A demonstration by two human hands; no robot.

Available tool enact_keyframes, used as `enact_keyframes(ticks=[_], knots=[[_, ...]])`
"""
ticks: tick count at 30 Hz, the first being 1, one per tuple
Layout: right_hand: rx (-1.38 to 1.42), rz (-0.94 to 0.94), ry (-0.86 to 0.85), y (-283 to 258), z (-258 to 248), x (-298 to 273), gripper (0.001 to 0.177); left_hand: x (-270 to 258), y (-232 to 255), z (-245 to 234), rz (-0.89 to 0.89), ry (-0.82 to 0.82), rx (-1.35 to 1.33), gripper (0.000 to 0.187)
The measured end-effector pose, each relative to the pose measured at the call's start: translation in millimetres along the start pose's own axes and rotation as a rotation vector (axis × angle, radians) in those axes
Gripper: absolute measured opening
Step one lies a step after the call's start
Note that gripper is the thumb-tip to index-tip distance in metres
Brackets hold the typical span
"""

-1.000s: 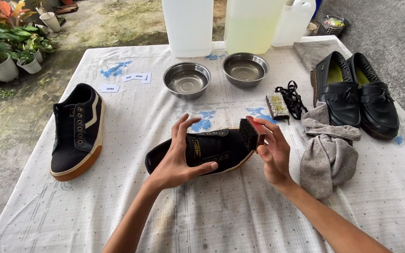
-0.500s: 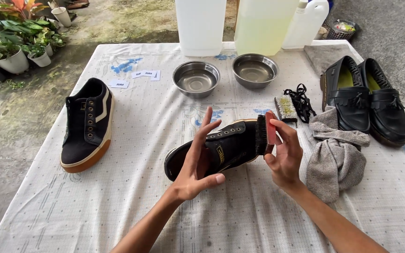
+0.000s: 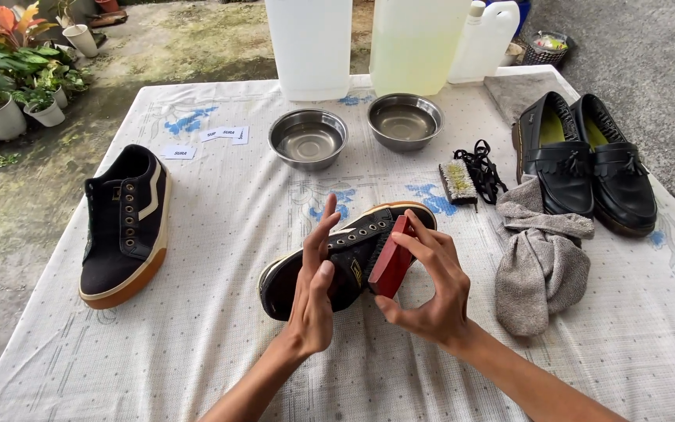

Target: The person cleans a black sneaker on a table using a red brush and a grey cloth. They dip the brush into a metal bowl of liquid and scrub the shoe's upper and toe area, then wipe the surface with the cloth. The person repeats this process, focusing on different sections of the shoe.

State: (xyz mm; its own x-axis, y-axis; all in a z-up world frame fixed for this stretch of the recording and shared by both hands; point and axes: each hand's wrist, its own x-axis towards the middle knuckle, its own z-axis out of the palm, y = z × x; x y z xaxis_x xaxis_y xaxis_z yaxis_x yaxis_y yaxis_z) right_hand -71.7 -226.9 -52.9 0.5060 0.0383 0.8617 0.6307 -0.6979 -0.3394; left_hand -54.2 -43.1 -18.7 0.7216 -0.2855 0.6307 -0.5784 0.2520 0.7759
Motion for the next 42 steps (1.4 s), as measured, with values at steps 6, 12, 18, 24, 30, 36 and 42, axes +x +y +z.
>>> enact_keyframes(ticks=[6, 12, 18, 24, 30, 36, 42], knots=[[-0.104, 0.155, -0.035, 2, -3, 2, 0.07, -3, -1, 2, -0.022, 0.031, 0.068, 0.059], [-0.028, 0.28, -0.101, -16, -4, 9, 0.067, -3, -1, -3, -0.108, -0.027, -0.016, 0.065], [-0.074, 0.16, -0.093, -27, -5, 7, 0.071, -2, -4, -2, -0.16, 0.046, -0.262, 0.058], [-0.182, 0.358, -0.049, -13, -4, 21, 0.067, 0, -9, 0, -0.228, 0.154, -0.506, 0.053], [-0.025, 0.155, -0.082, -41, -1, 17, 0.072, -3, -13, 0, -0.117, 0.089, -0.399, 0.043], [-0.221, 0.307, -0.044, -22, -3, 30, 0.069, -1, -11, 0, -0.121, 0.057, -0.369, 0.048], [0.006, 0.217, -0.13, -32, 2, 22, 0.073, -2, -13, -2, -0.116, 0.007, -0.478, 0.051]])
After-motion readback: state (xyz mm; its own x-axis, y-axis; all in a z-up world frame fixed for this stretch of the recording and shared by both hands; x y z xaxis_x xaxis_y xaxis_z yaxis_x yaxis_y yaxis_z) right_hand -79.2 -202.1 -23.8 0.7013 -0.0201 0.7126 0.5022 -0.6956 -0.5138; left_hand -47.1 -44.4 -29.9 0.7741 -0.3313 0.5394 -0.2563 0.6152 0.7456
